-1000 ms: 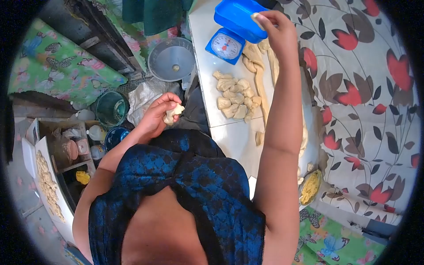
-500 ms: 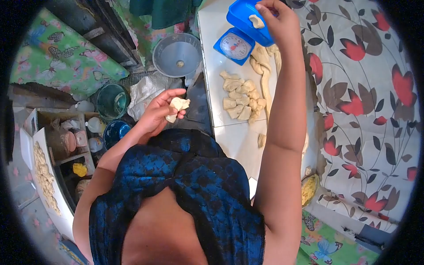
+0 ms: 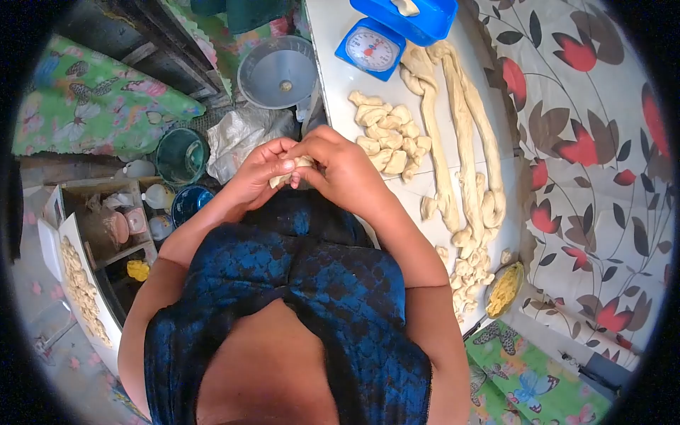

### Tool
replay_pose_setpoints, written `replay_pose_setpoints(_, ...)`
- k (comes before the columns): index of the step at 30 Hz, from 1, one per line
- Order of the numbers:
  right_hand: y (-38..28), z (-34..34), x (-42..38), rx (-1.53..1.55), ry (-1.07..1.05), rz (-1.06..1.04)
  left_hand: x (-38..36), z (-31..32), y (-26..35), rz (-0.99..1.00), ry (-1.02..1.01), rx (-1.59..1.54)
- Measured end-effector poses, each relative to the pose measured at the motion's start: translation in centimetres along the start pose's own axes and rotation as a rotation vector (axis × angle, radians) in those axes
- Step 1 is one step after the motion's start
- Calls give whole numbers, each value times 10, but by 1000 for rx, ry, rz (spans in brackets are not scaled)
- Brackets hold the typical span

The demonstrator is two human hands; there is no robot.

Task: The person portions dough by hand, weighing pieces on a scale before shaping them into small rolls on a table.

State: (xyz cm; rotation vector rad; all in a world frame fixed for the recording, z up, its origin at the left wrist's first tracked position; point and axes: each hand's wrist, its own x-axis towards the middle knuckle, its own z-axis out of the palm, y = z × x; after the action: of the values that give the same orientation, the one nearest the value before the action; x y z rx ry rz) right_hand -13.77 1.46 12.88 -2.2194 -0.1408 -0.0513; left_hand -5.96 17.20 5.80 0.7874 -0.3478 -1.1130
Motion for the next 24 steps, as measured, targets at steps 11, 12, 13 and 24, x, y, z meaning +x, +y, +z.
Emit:
replay_pose_setpoints(11, 15, 1, -4, -49, 68, -106, -1, 4, -6, 13, 87, 101)
replay_pose_setpoints(12, 14, -3, -2, -48, 70, -106, -1, 4, -5, 17, 90, 192)
replay_pose_setpoints(13, 11, -11, 1, -23, 80, -55, 0, 6, -3, 17, 90, 193)
replay_pose_setpoints(24, 23, -150, 73, -172, 723, -268, -7, -6, 6, 163, 253, -42)
